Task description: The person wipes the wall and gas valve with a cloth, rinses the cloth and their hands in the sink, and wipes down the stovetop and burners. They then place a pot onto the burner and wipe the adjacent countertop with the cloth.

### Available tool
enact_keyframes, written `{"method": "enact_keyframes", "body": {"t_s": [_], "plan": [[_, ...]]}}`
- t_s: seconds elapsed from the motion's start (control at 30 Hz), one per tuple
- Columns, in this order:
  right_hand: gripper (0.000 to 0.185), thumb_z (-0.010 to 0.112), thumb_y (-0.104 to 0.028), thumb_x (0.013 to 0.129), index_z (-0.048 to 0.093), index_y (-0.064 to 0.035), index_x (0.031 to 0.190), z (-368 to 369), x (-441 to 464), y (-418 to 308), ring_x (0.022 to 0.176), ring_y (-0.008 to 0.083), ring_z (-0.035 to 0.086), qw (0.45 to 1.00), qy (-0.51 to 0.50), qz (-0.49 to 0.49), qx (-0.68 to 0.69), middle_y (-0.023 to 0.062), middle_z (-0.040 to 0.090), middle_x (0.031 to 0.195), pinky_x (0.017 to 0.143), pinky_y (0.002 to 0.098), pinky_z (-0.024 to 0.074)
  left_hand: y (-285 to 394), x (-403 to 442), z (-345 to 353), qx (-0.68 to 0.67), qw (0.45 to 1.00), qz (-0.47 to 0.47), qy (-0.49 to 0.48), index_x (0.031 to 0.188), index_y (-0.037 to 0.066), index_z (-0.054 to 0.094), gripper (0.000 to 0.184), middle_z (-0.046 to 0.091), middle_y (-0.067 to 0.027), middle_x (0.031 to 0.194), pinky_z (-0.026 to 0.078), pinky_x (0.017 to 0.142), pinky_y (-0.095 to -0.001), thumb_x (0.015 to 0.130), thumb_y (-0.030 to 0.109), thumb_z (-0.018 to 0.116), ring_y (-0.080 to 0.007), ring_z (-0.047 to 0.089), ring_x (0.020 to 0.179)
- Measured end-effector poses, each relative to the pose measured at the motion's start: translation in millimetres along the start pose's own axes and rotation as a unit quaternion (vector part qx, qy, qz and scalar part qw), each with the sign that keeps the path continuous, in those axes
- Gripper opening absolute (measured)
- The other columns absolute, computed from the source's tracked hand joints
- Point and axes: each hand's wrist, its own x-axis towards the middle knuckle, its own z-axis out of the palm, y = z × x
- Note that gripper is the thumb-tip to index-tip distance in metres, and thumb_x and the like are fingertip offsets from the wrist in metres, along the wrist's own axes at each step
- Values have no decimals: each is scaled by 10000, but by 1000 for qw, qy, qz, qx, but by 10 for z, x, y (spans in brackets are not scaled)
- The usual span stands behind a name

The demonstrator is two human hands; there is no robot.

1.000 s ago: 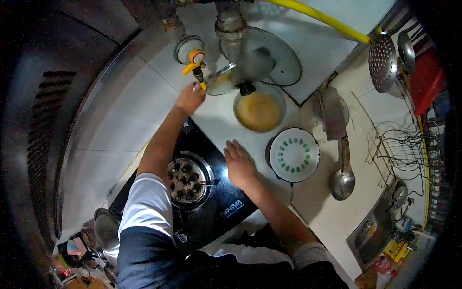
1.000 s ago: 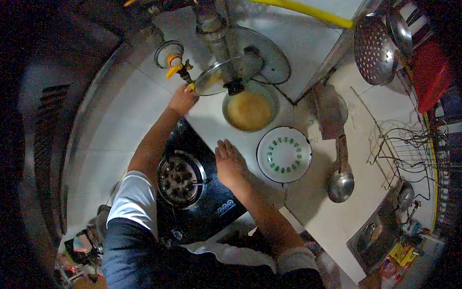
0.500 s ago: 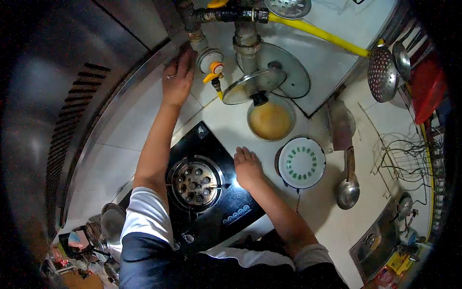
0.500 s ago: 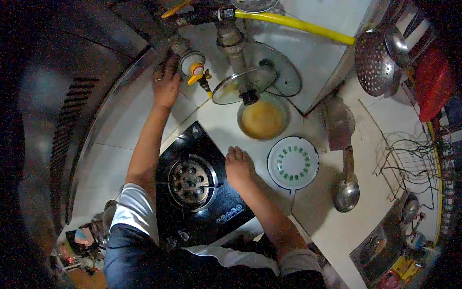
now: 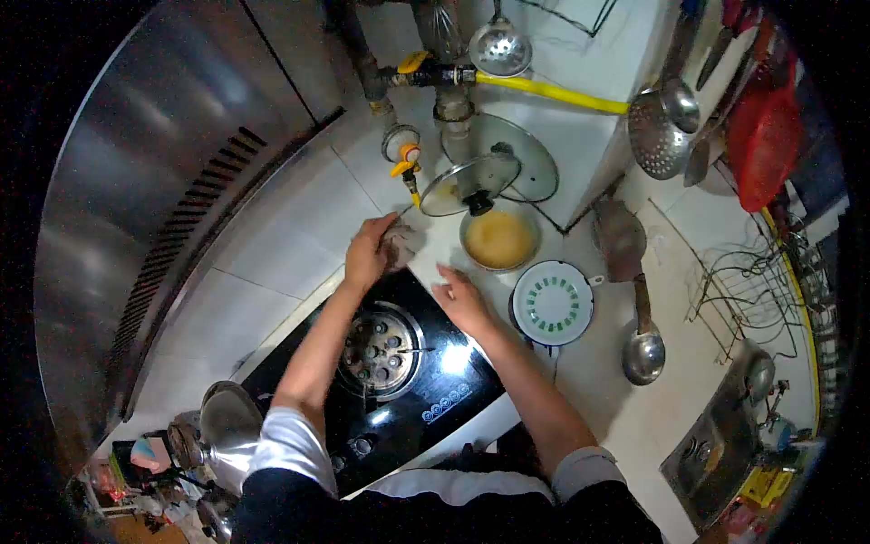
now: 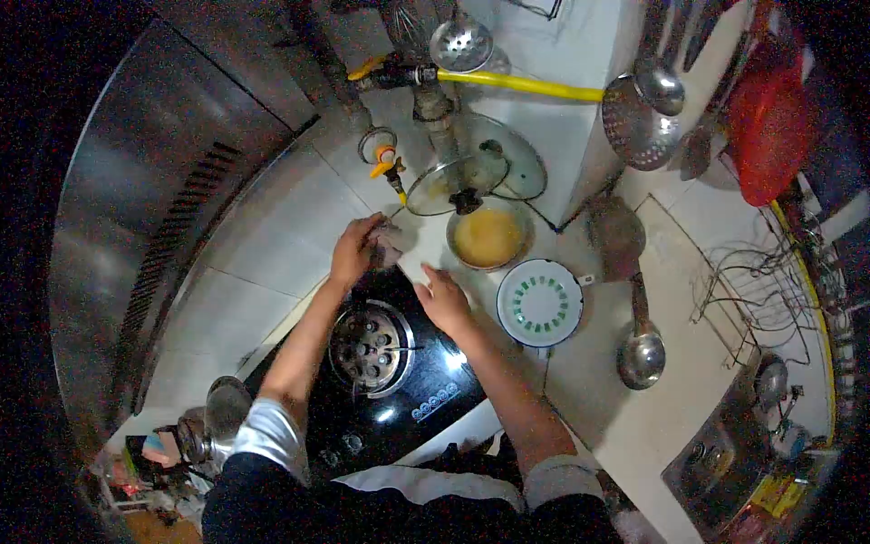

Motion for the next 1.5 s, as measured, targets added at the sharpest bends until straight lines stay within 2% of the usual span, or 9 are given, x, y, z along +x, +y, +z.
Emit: {"method": "enact_keyframes", "body": {"t_s": [0.03, 0.1, 0.27, 0.43, 0.63, 0.77, 0.87, 1.17, 1.5], "plan": [[502, 551, -215, 898, 373, -100, 1353, 11, 1, -36, 1200, 267, 422, 977, 91, -42, 186, 149, 431, 1319, 944, 358, 403, 183, -89, -69, -170, 984, -15, 43, 1265, 93, 489, 483, 542, -134, 1134, 430, 898, -349, 791, 17, 540, -325, 519, 1047], [533, 552, -207, 904, 330, -101, 1376, -67, 60, -273, 1182, 233, 429, 958, 138, -87, 236, 140, 435, 1308, 943, 332, 393, 572, -250, -137, -306, 946, -92, 59, 1332, 76, 414, 506, 533, -166, 1164, 396, 937, -329, 839, 14, 507, -304, 521, 1070], [553, 577, -176, 897, 320, -92, 1380, -258, -81, -746, 1138, 163, 441, 910, 145, -150, 359, 107, 457, 1268, 943, 275, 373, 1393, -636, -228, -277, 958, -59, 47, 1389, 39, 293, 597, 392, -231, 1329, 299, 1027, -380, 839, 84, 517, -340, 398, 1214], [497, 601, -78, 826, 433, -62, 1293, -648, -389, -947, 1061, 149, 490, 948, -8, -116, 295, 74, 532, 1146, 906, 288, 411, 1636, -1124, -507, -148, 981, 8, 129, 1368, 31, 325, 708, 413, -188, 1321, 255, 1047, -408, 724, 117, 606, -333, 344, 1237], [371, 646, -123, 790, 519, -55, 1133, -1276, -115, -1539, 935, 310, 576, 898, 303, -291, 130, 181, 566, 1086, 817, 378, 459, 1862, -1861, -746, -203, 977, -47, 56, 1163, 24, 552, 453, 565, -159, 1145, 356, 972, -387, 717, 70, 625, -309, 503, 1076], [398, 658, -147, 786, 515, -44, 1143, -1506, 295, -1771, 914, 336, 558, 880, 327, -341, 58, 188, 560, 1063, 800, 389, 449, 1950, -2199, -553, -229, 969, -71, 51, 1118, 38, 588, 382, 586, -127, 1110, 438, 871, -324, 739, 20, 628, -253, 567, 988], [470, 661, -194, 785, 488, -13, 1183, -1327, 520, -1631, 1026, 329, 496, 912, 339, -224, 60, 198, 519, 1094, 869, 403, 404, 2155, -2303, -604, -268, 956, -100, 57, 1077, 41, 614, 341, 617, -114, 1048, 447, 842, -308, 738, 9, 635, -228, 584, 938], [587, 643, -203, 774, 407, 89, 1225, -820, 1253, -1939, 1159, 413, 395, 878, 390, -247, 130, 265, 466, 1195, 990, 442, 325, 2229, -2427, -777, -164, 979, -97, 69, 1047, 61, 619, 291, 611, -132, 1031, 445, 857, -359, 757, 37, 614, -304, 575, 968], [364, 610, -161, 741, 567, 8, 1060, -1250, 1115, -1986, 979, 384, 558, 937, 255, -148, -187, 223, 533, 1143, 838, 430, 461, 2278, -2387, -708, -107, 991, -78, 8, 1052, 79, 608, 291, 596, -107, 1030, 459, 826, -359, 763, 52, 610, -289, 566, 958]]}}
